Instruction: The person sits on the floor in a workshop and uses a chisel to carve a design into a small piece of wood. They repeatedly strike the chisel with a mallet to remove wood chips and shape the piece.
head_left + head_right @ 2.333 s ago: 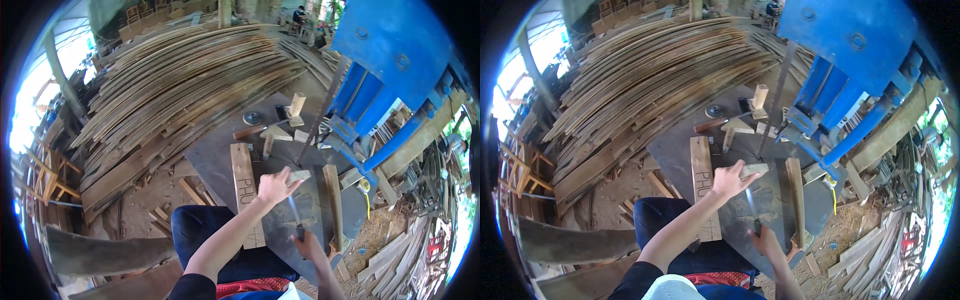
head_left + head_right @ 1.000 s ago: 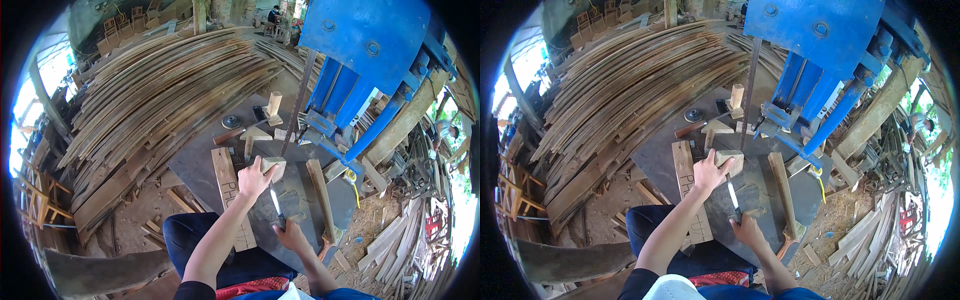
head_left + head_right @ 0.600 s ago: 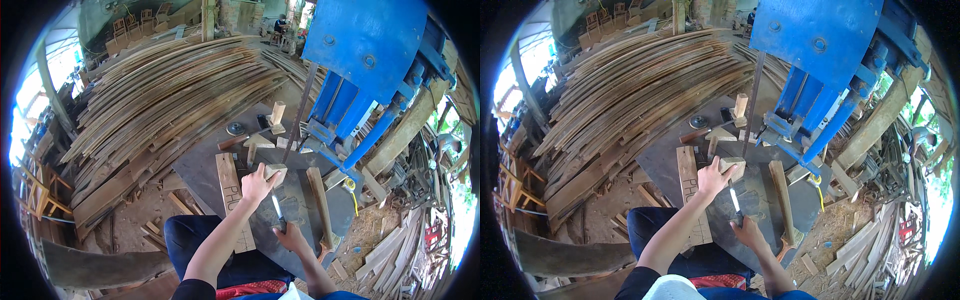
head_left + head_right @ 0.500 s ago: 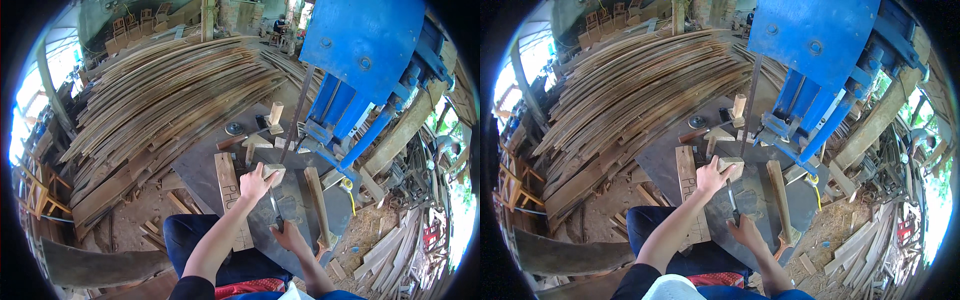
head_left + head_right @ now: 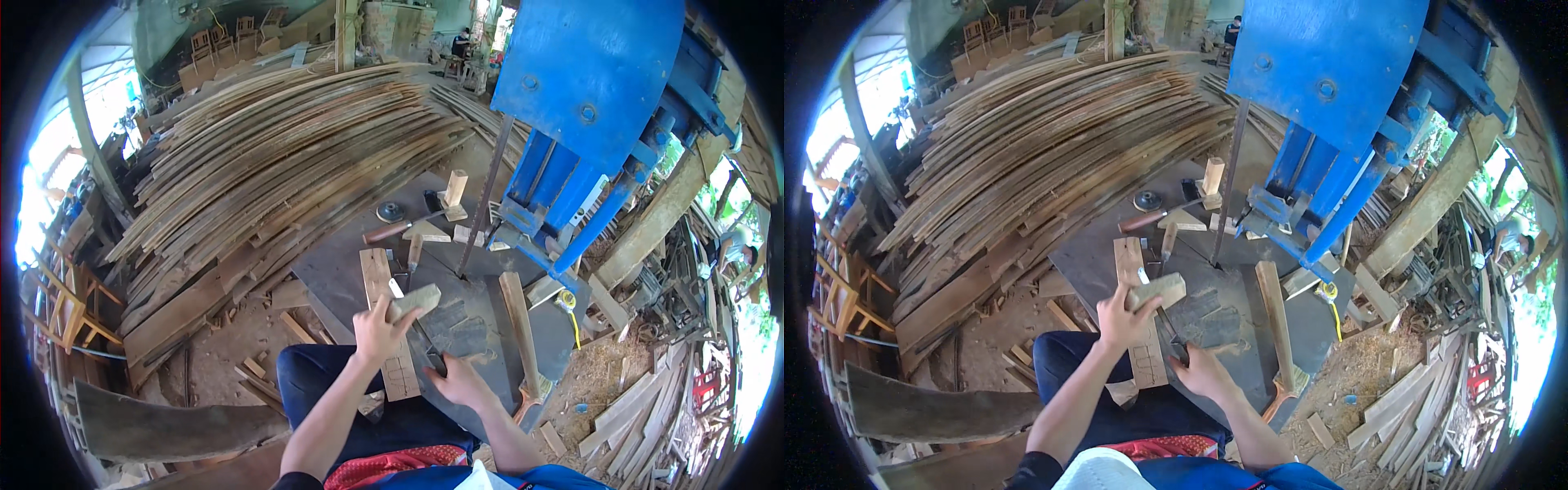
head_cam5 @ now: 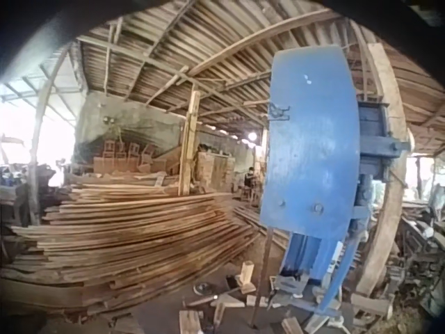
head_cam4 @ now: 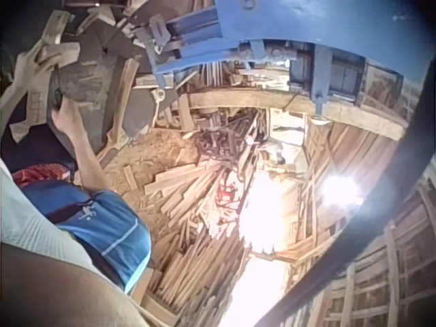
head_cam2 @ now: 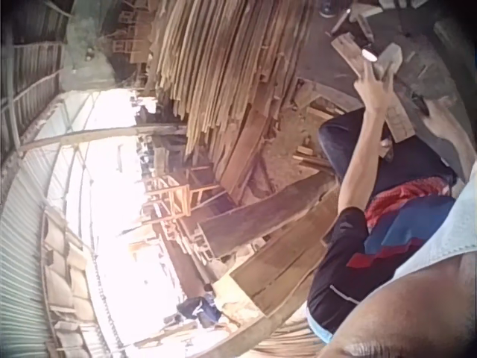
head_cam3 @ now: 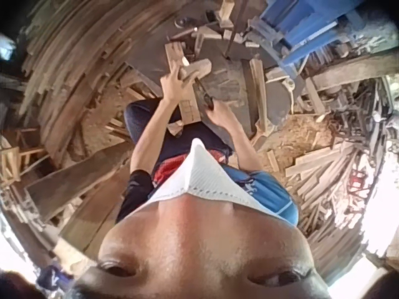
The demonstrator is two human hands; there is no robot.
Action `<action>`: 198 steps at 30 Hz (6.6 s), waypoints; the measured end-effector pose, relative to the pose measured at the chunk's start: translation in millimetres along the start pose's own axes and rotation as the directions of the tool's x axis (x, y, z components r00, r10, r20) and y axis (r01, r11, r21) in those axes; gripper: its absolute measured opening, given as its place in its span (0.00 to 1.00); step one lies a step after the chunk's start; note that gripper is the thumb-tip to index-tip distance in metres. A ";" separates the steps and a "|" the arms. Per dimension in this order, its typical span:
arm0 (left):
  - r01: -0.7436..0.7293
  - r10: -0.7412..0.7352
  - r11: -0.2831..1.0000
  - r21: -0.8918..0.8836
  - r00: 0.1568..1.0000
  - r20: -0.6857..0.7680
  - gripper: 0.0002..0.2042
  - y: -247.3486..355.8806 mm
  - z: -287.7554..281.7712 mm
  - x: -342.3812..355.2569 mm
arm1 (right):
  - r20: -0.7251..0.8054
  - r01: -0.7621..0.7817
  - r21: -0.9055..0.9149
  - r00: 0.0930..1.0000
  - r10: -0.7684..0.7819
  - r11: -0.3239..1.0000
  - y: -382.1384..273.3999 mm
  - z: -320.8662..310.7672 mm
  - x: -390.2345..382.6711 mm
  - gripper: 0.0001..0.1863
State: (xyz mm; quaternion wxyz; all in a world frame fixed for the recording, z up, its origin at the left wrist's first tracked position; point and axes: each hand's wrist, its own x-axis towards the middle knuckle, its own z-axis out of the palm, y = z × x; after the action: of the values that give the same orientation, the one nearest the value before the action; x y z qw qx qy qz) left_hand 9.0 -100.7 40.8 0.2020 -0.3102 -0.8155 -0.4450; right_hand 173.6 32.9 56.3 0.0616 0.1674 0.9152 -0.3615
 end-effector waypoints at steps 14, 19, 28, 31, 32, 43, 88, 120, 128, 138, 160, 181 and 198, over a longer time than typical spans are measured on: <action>0.215 -0.334 0.883 -0.417 0.912 -0.237 0.20 -17.5 -5.9 -58.6 | -0.059 0.059 -0.129 0.996 -0.067 0.990 -10.8 17.9 8.8 0.20; 0.074 -0.141 0.933 -0.352 0.976 -0.168 0.25 5.7 -45.4 -32.0 | -0.080 0.056 -0.216 0.994 -0.075 0.975 -15.0 10.7 7.6 0.20; 0.155 -0.303 0.928 0.338 0.841 0.449 0.21 8.7 -100.6 18.2 | -0.106 0.119 -0.150 0.985 -0.135 0.982 -27.6 25.4 15.1 0.20; 0.162 -0.382 0.889 0.428 0.776 0.501 0.25 6.8 -92.3 19.3 | -0.106 0.110 -0.144 0.986 -0.126 0.983 -29.4 27.4 13.4 0.20; 0.182 -0.386 0.890 0.417 0.787 0.481 0.27 10.8 -88.8 19.9 | -0.098 0.105 -0.144 0.988 -0.120 0.984 -29.1 28.3 12.9 0.20; 0.084 -0.325 0.889 0.450 0.809 0.490 0.31 23.4 -73.6 34.8 | -0.115 0.082 -0.165 0.988 -0.102 0.983 -34.6 38.6 51.2 0.17; -0.044 -0.233 0.883 0.468 0.824 0.517 0.17 33.3 -49.8 -12.8 | -0.107 0.063 0.014 0.992 -0.061 0.998 -6.0 47.5 22.2 0.17; -0.189 -0.087 0.915 0.356 0.770 0.632 0.22 4.7 -41.9 67.8 | -0.168 0.126 -0.029 0.977 -0.129 0.992 7.2 44.0 4.4 0.20; -0.027 -0.241 0.882 0.470 0.832 0.500 0.22 15.1 -32.9 70.2 | -0.159 0.042 0.053 0.987 -0.033 0.998 -1.9 49.1 26.7 0.20; -0.117 -0.120 0.907 0.405 0.849 0.514 0.23 -11.2 -36.1 68.8 | -0.216 0.087 0.013 0.973 -0.082 0.996 -15.4 56.9 73.5 0.20; -0.010 -0.182 0.947 0.322 0.808 0.560 0.26 -17.1 -50.6 79.0 | -0.224 0.046 0.025 0.974 -0.040 0.999 -17.2 63.0 64.9 0.18; 0.098 -0.147 0.975 0.197 0.956 0.253 0.26 22.8 -41.3 -72.9 | -0.085 0.025 -0.006 0.996 -0.026 1.000 7.0 63.7 1.9 0.13; 0.201 -0.272 0.943 0.264 0.923 0.272 0.26 32.1 -36.7 -61.2 | -0.106 0.119 0.030 0.988 -0.115 0.992 20.0 63.7 17.8 0.12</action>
State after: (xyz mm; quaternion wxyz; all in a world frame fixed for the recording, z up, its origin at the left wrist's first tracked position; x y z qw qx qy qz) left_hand 77.4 -138.7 42.2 0.0530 -0.2481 -0.9145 -0.3151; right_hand 163.4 7.8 -7.2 -0.0104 0.1329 0.9187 -0.3719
